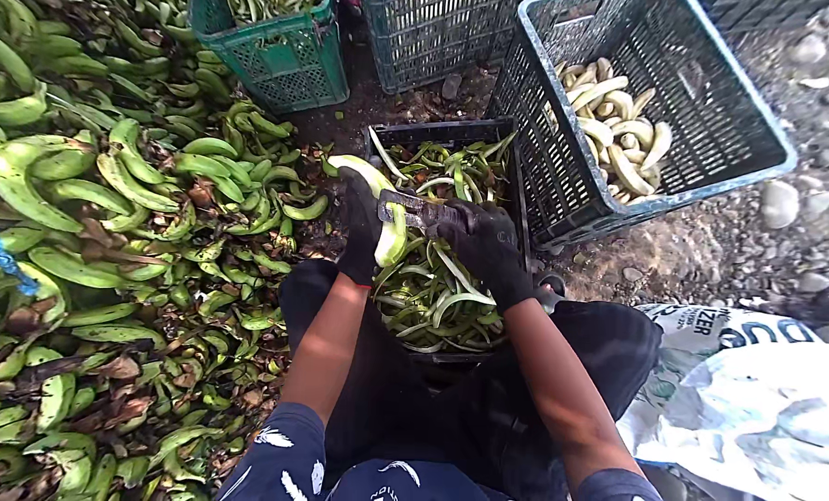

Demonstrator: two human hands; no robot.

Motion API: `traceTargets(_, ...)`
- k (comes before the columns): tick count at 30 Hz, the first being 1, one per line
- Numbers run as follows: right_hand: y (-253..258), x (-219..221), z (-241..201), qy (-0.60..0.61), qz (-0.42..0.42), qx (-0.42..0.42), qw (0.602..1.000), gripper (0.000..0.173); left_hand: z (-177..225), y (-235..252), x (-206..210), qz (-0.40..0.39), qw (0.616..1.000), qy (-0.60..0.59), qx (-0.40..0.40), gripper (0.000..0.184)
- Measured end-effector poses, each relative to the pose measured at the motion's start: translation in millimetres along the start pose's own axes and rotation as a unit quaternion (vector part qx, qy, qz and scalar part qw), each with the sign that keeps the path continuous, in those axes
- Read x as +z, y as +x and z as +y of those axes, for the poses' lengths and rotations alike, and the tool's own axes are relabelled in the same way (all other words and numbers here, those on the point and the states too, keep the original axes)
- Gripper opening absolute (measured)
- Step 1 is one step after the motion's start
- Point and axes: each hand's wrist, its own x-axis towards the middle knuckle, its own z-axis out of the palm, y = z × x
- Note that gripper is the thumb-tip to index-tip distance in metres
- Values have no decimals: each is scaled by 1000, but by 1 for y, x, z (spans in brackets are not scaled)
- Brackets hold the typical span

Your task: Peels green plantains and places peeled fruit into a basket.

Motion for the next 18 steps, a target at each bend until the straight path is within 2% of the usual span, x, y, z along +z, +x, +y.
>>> traceTargets(2, 6, -6, 7, 17, -3, 40, 999, 55, 7, -4, 1, -94, 986, 45, -130, 59)
traceTargets(3, 11, -8, 13, 26, -10, 61, 998, 55, 6, -6, 0, -137, 969, 23, -202, 65)
traceTargets(5, 19, -11, 21, 40, -29, 83, 995, 50, 2, -8, -10, -259, 931, -5, -258, 58)
traceTargets(7, 22, -10, 28, 53, -39, 88, 994, 45, 4, -12, -10, -295, 922, 59, -245, 54)
traceTargets(9, 26, -8, 35, 69, -36, 89, 993, 48, 8, -17, -1, -295, 910, 240, -163, 55)
traceTargets(11, 28, -6, 37, 82, -58, 108, 989, 55, 4, -14, 1, -319, 862, 382, -95, 56)
traceTargets(13, 30, -5, 41, 81, -71, 122, 987, 60, 10, -20, 2, -349, 837, 401, -129, 58)
traceTargets(14, 31, -4, 45, 68, -74, 136, 986, 63, 11, -25, 4, -355, 834, 386, -170, 59)
traceTargets(15, 34, -4, 49, 61, -80, 153, 983, 63, 5, -26, 4, -342, 847, 343, -218, 59)
traceTargets(17, 38, -3, 55, 84, -84, 186, 975, 69, -13, -17, 0, -230, 914, 171, -288, 63)
traceTargets(18, 36, -2, 54, 95, -79, 188, 974, 72, -17, -11, -3, -167, 943, 88, -272, 66)
